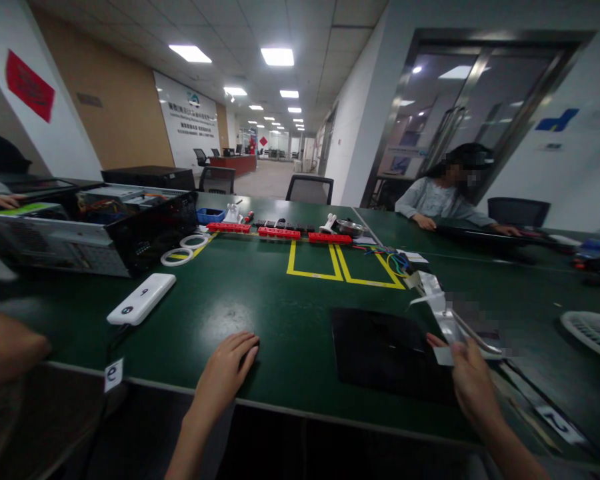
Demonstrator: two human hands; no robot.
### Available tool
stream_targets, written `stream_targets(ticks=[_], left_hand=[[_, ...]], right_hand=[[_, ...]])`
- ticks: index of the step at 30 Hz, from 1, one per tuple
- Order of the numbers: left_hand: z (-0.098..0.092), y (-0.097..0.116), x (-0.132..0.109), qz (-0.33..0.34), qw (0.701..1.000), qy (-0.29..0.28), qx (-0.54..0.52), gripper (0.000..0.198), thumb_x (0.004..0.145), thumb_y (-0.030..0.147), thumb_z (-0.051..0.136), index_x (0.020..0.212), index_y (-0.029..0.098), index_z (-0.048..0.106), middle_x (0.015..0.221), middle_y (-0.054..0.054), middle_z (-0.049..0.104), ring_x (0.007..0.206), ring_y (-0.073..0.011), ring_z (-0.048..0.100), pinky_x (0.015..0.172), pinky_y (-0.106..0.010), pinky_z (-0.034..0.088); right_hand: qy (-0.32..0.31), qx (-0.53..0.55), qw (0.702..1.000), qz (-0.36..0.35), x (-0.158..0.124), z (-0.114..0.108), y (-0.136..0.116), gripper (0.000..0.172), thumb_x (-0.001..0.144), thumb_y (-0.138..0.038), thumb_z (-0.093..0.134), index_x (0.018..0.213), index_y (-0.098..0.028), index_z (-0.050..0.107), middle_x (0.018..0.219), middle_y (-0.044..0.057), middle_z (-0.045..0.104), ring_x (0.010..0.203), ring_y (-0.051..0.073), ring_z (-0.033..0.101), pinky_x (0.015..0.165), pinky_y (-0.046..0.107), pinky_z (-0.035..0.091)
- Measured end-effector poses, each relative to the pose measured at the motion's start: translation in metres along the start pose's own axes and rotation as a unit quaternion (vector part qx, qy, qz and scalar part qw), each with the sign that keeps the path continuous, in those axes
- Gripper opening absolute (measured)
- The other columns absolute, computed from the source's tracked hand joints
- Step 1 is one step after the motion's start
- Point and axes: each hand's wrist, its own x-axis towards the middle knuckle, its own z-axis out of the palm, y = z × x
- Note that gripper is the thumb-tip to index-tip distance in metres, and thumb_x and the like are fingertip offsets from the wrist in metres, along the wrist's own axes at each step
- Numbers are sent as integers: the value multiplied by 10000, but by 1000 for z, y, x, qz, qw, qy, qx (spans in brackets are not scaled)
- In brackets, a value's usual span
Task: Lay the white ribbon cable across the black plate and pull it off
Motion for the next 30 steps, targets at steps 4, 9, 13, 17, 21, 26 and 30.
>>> stream_targets(ticks=[4,9,13,17,21,26,30], left_hand=[[1,-1,0,-4,1000,-4,-1,285,897,322,443,1079,231,644,1105,-37,663,1062,-211,582,955,-403,439],[-2,1,0,-8,1000,-9,-7,309,907,345,425,1126,237,614,1126,-37,651,1069,-205,576,955,-392,436],[-9,3,1,29,999,-42,-9,401,893,381,452,1276,264,490,1254,-50,569,1144,-212,516,975,-412,408],[-13,4,1,78,994,-80,3,494,861,424,502,1334,320,404,1350,-53,480,1216,-246,441,1003,-481,350],[-11,2,0,87,992,-86,17,446,847,441,517,1277,328,481,1339,-53,492,1223,-257,435,1004,-502,334],[-8,-1,-1,82,993,-83,31,406,829,438,543,1220,326,543,1327,-57,506,1212,-261,455,1004,-507,330],[-7,-1,-1,69,994,-82,13,405,831,420,545,1227,335,535,1321,-40,515,1211,-257,461,1015,-506,319]], right_hand=[[-58,142,987,55,-23,21,-8,274,798,-431,476,991,-243,426,874,30,652,959,200,633,949,386,426],[-106,182,976,57,-52,50,-21,297,776,-474,523,945,-244,439,953,39,660,1034,196,603,974,368,416],[-108,217,968,69,-73,75,-31,278,802,-469,494,960,-251,421,1047,50,637,1088,187,571,1014,376,374],[-127,235,961,63,-87,96,-38,270,818,-458,473,966,-238,424,1105,75,613,1109,188,554,1020,371,364],[-165,231,958,41,-91,113,-36,322,826,-483,457,1015,-224,443,1141,92,594,1092,200,562,997,384,377],[-236,121,961,-85,-85,116,-48,353,832,-492,467,1010,-200,552,1137,92,604,1090,235,540,973,398,366],[-323,101,928,-152,-81,100,-81,309,864,-435,460,1003,-204,611,1069,74,636,1022,218,560,945,369,367]])
